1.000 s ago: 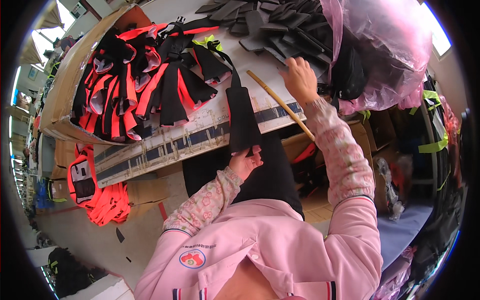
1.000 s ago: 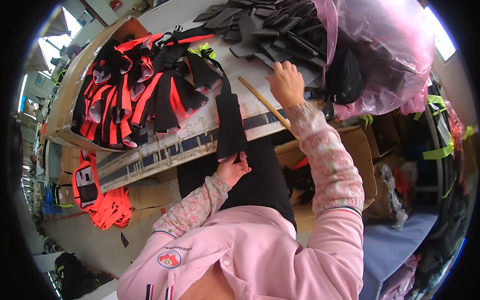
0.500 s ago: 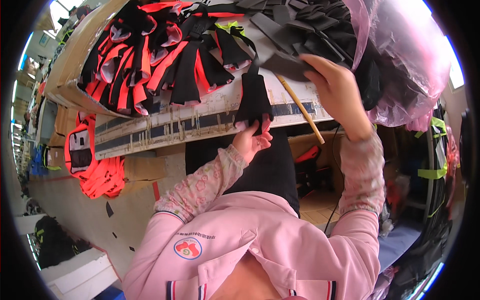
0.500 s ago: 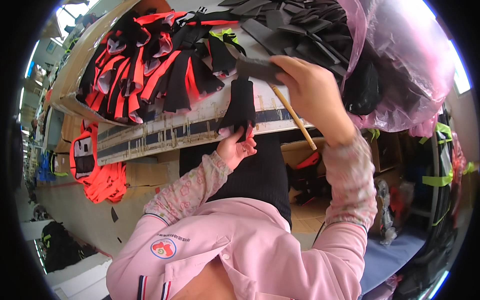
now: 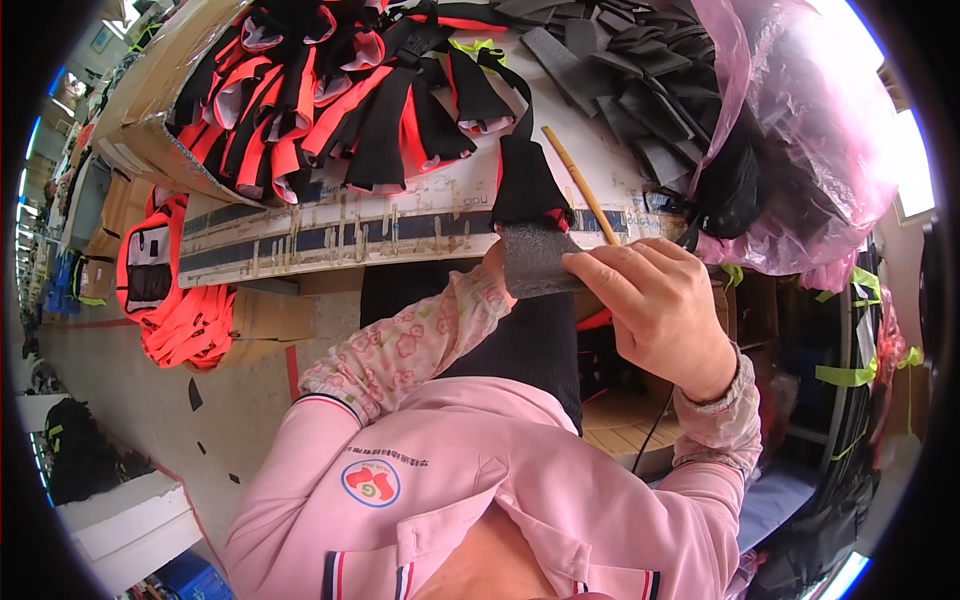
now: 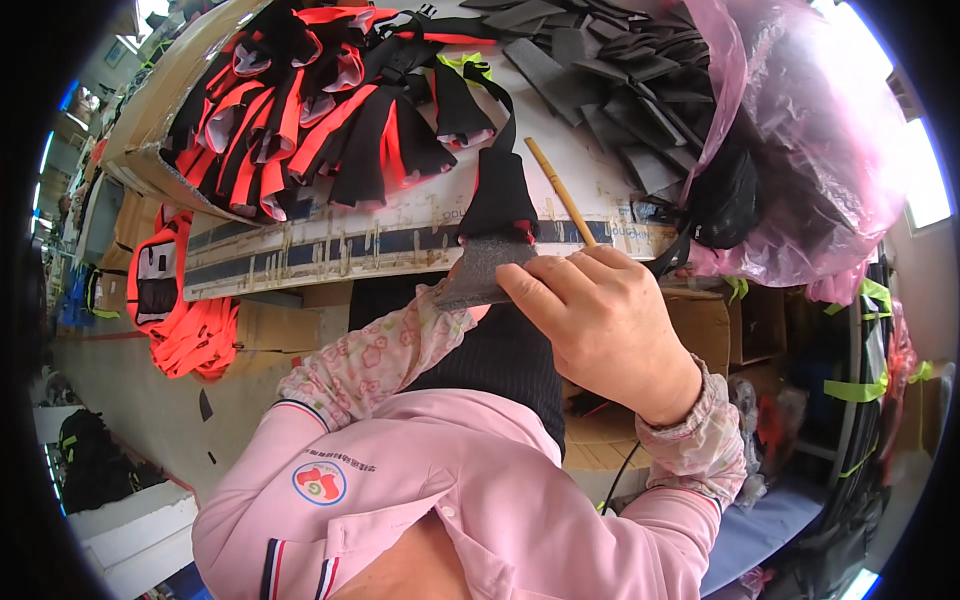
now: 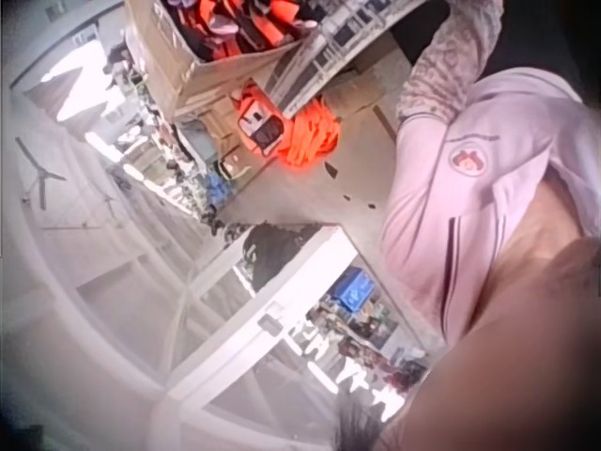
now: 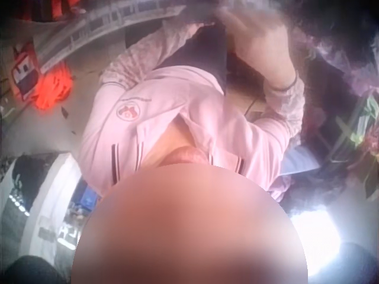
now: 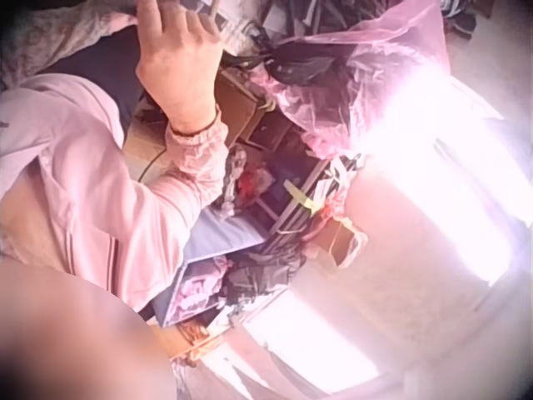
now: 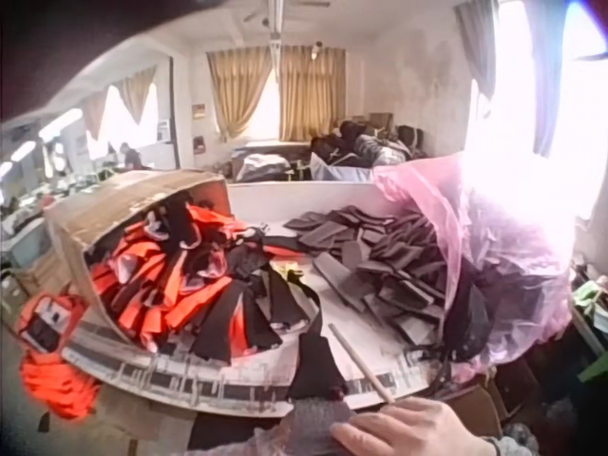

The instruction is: The recorder is inserting foam padding into fabric sleeves, which appear to be components for life jackets, using a wooden stick to push the material inside.

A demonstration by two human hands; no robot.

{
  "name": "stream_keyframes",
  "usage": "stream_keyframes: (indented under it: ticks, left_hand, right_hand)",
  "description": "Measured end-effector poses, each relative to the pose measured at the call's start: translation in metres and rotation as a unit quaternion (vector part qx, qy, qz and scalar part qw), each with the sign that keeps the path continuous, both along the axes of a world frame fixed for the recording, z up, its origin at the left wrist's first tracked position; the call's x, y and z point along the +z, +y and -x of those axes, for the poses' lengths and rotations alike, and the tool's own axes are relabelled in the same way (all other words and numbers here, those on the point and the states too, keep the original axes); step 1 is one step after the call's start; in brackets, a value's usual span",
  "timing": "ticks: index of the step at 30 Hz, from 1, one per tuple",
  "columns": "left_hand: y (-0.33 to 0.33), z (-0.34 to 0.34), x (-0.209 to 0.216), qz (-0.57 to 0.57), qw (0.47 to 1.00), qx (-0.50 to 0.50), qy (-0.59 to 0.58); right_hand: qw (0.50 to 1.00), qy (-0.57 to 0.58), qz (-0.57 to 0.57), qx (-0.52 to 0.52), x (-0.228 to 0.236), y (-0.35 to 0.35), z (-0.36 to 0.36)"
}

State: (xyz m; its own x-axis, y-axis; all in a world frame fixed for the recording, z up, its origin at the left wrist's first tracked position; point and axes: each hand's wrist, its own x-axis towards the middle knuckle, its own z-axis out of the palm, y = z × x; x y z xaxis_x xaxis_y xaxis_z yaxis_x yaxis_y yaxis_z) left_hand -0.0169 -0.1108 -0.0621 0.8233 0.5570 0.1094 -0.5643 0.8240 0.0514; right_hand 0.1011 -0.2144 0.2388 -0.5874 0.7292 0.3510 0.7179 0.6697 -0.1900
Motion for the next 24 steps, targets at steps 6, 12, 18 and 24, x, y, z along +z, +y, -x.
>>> stream_keyframes:
  ticks: [6,12,18,24]
  left_hand:
    - [-0.001,-0.006,0.019,0.195,0.959,-0.023,0.204]
    - [-0.047,0.005,0.01,-0.218,0.9,0.143,0.349]
    - [-0.042,0.002,-0.085,-0.088,0.907,0.274,0.307]
    - [-0.056,0.006,-0.001,-0.167,0.844,0.135,0.492]
  right_hand:
    - [0.985,-0.129,-0.108,-0.023,-0.042,0.004,0.016]
    - [0.98,-0.146,0.04,-0.127,-0.121,0.006,0.024]
    - [0.978,-0.133,-0.042,-0.155,-0.163,0.014,0.043]
    - [0.948,-0.215,0.171,-0.162,-0.204,0.046,0.015]
